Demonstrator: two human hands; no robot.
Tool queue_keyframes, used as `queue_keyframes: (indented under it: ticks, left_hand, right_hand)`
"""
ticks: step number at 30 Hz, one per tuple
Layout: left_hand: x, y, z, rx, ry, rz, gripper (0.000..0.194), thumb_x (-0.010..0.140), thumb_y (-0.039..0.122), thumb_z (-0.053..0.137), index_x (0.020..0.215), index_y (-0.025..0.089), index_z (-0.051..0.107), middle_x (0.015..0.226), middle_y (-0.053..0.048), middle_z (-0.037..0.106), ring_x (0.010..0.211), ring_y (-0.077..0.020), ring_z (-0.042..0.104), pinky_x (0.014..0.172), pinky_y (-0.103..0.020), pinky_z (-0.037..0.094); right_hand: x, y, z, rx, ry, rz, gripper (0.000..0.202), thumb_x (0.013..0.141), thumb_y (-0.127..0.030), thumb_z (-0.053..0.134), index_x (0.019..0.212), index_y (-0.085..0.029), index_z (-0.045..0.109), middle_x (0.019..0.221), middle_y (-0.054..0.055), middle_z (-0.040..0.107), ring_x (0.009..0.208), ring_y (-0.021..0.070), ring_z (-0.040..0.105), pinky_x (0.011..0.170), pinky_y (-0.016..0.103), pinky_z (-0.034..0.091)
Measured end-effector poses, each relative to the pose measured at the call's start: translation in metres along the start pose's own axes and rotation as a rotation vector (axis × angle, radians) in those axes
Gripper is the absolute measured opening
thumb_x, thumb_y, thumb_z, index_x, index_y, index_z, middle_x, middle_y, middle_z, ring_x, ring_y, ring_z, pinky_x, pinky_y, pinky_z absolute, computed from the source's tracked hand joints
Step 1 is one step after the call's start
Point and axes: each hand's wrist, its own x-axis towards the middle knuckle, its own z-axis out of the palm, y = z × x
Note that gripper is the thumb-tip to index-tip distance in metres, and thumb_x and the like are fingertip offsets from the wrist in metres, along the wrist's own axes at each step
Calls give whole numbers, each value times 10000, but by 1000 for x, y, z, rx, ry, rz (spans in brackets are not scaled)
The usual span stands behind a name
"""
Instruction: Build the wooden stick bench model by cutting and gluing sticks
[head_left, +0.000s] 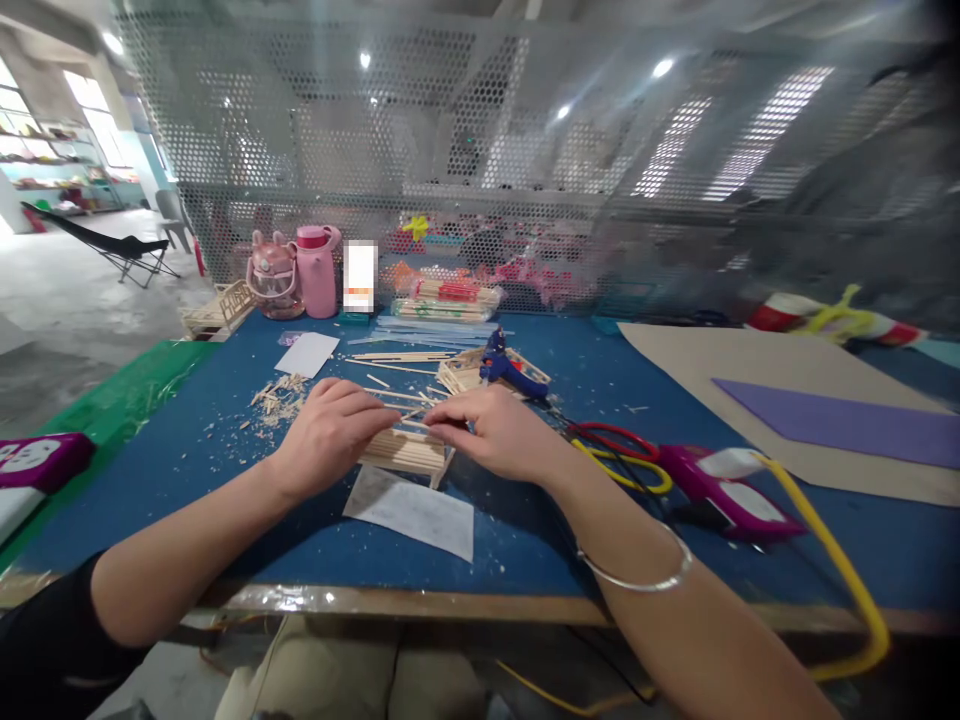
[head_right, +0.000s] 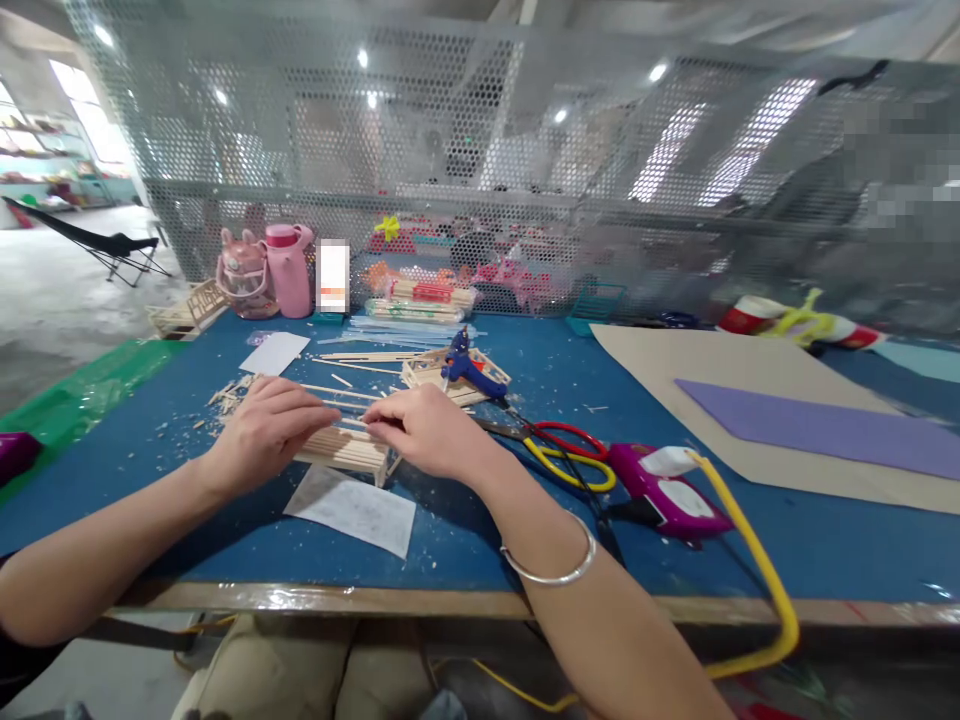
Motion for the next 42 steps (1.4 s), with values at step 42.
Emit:
queue_keyframes:
  ticks: [42]
  left_hand:
    - [-7, 21, 26, 27, -259, -21, 291, 895, 249, 379, 1093, 119, 548, 1117, -141, 619, 998, -224, 578, 867, -394, 455]
  right_hand:
    - [6, 17, 2, 4, 145, 168, 289, 876, -290, 394, 744, -160, 616, 684, 21, 631, 642, 121, 535, 600, 230, 354]
